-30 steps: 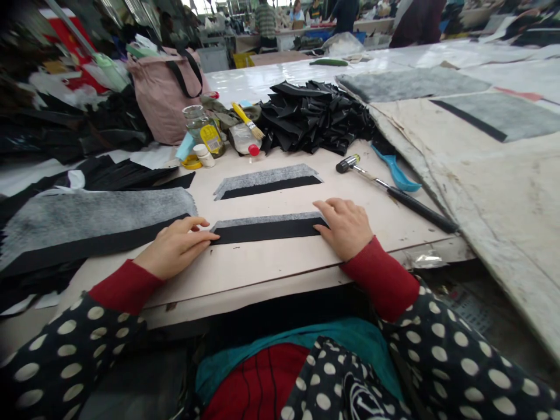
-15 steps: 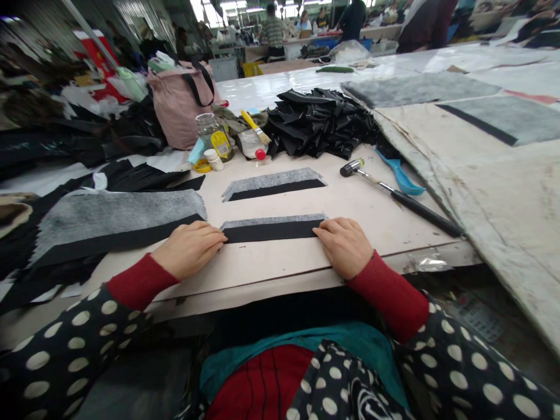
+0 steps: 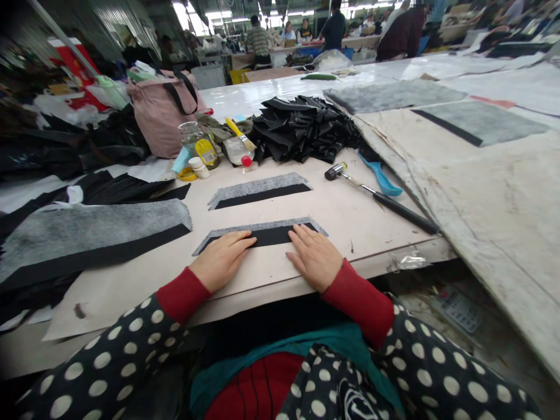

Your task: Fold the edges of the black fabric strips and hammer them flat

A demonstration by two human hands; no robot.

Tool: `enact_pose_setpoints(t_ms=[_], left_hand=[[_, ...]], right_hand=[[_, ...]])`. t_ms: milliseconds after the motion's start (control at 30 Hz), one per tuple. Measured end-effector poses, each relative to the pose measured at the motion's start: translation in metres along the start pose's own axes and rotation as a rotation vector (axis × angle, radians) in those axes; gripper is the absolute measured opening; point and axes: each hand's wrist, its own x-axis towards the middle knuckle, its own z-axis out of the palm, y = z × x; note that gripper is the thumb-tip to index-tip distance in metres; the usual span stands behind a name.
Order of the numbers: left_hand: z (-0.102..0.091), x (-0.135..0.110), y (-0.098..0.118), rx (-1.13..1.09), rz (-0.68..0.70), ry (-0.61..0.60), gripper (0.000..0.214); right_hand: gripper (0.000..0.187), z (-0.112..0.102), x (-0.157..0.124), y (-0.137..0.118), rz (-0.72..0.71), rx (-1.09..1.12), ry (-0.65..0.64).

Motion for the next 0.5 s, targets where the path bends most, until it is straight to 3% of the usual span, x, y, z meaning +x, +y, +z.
enact_pose_setpoints(t_ms=[167, 300, 400, 500], left_hand=[[-0.025, 0.001, -0.009, 0.042, -0.009, -0.145, 0.03], [-0.037, 0.035, 0.02, 0.137, 0.043, -0.264, 0.017], [-0.029, 0.067, 0.051, 0.037, 0.183, -0.148, 0.02], [-0.012, 0.089, 0.071, -0.034, 0.204, -0.087, 0.019]], right_hand=[[0.043, -0.013, -0.018, 0.018, 0.087, -0.07, 0.037], [0.037, -0.016, -0.015, 0.012, 0.164, -0.071, 0.061], [0.034, -0.018, -0.014, 0.015, 0.169, -0.002, 0.111], [0.03, -0.025, -0.019, 0.031, 0.176, 0.133, 0.24]])
